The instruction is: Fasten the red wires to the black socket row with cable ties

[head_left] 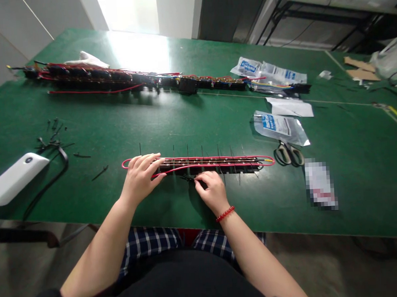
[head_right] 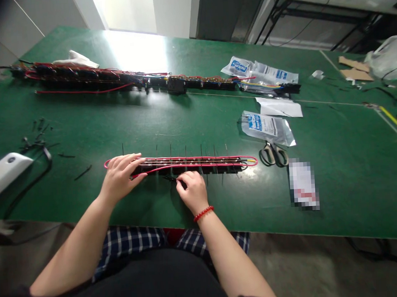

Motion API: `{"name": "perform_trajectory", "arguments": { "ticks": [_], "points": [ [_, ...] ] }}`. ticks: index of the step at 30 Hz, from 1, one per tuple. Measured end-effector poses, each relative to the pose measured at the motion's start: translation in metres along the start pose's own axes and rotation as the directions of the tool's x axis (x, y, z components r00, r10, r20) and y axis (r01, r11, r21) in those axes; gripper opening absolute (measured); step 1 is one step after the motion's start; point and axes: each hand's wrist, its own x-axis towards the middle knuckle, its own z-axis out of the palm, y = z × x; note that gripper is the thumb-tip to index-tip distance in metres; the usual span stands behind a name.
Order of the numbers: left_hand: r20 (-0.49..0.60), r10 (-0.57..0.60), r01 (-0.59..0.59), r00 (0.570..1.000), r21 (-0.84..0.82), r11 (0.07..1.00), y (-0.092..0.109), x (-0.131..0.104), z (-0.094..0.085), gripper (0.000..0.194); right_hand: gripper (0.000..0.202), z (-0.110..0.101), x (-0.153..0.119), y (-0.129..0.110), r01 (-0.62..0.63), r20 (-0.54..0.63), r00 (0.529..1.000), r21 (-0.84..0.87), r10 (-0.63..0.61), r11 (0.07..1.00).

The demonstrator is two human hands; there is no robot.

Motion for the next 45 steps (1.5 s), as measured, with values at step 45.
{"name": "perform_trajectory", "arguments": {
  "ticks": [45],
  "points": [
    [-0.001,0.24,-0.24,0.971,-0.049,0.97,-0.018,-0.037,0.011,0.038,0.014,-0.004,-0.001,-0.017,0.155,-0.016,0.987,-0.128,-0.158,0.98]
  ]
}}
